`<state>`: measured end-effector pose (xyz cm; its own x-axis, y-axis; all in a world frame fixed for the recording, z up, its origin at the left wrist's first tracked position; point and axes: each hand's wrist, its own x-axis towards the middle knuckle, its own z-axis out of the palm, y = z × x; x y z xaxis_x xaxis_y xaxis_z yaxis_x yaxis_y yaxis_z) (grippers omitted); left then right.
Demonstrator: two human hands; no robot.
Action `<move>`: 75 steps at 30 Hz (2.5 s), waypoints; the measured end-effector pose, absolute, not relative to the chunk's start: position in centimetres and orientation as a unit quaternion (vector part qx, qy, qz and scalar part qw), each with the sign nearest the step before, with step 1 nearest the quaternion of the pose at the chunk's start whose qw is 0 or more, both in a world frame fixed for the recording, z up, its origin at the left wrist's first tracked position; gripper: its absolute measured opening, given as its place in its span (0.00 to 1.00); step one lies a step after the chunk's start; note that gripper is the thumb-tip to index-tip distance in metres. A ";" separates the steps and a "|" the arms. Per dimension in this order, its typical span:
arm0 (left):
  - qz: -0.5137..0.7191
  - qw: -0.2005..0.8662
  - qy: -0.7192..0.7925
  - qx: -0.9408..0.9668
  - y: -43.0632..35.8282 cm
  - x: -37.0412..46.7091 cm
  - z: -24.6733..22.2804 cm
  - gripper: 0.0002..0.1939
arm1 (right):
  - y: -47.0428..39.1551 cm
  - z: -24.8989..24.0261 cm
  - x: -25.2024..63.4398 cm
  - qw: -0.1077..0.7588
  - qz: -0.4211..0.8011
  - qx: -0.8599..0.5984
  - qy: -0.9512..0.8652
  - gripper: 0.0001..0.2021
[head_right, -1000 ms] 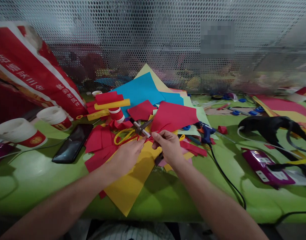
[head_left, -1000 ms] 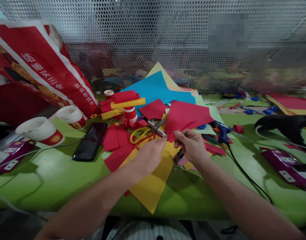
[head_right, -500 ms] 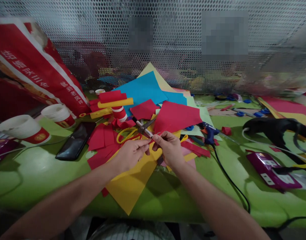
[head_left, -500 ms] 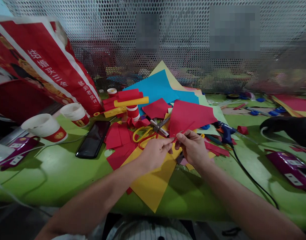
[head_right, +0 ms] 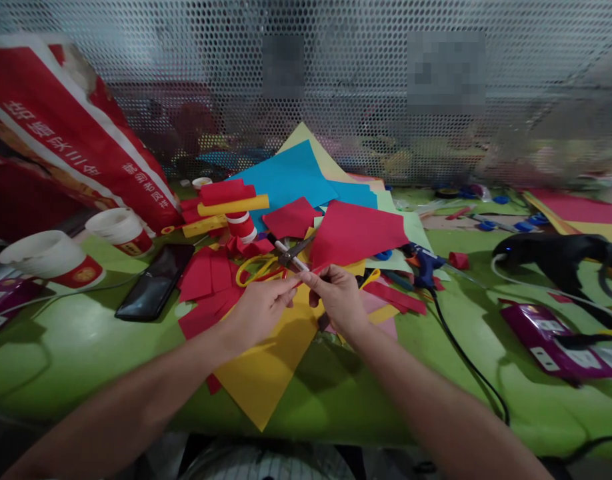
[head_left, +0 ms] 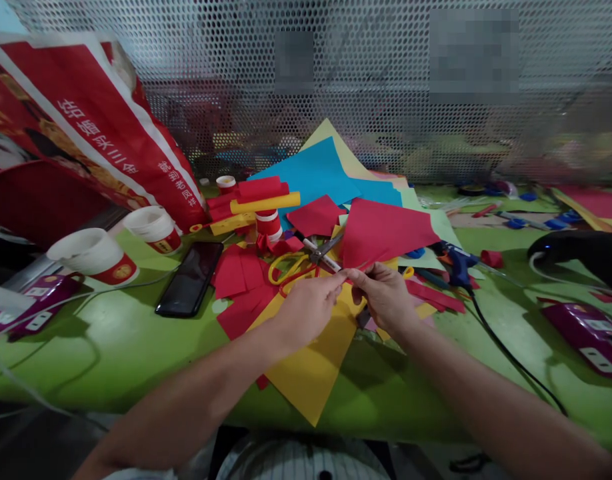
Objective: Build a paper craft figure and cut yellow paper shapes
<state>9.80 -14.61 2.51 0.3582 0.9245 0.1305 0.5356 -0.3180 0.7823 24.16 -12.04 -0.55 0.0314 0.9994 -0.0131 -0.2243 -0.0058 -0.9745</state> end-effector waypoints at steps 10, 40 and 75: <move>0.289 0.486 0.474 0.675 -14.4 9.2 3.3 0.17 | -12.2 -0.3 23.8 0.563 0.578 -0.417 -0.418 0.15; 0.269 0.769 0.345 0.467 -14.1 9.7 3.6 0.07 | -12.2 1.3 24.7 0.548 0.664 -0.341 -0.378 0.18; 0.298 0.704 0.408 0.498 -14.6 10.7 3.4 0.10 | -11.5 1.1 24.5 0.559 0.660 -0.346 -0.363 0.17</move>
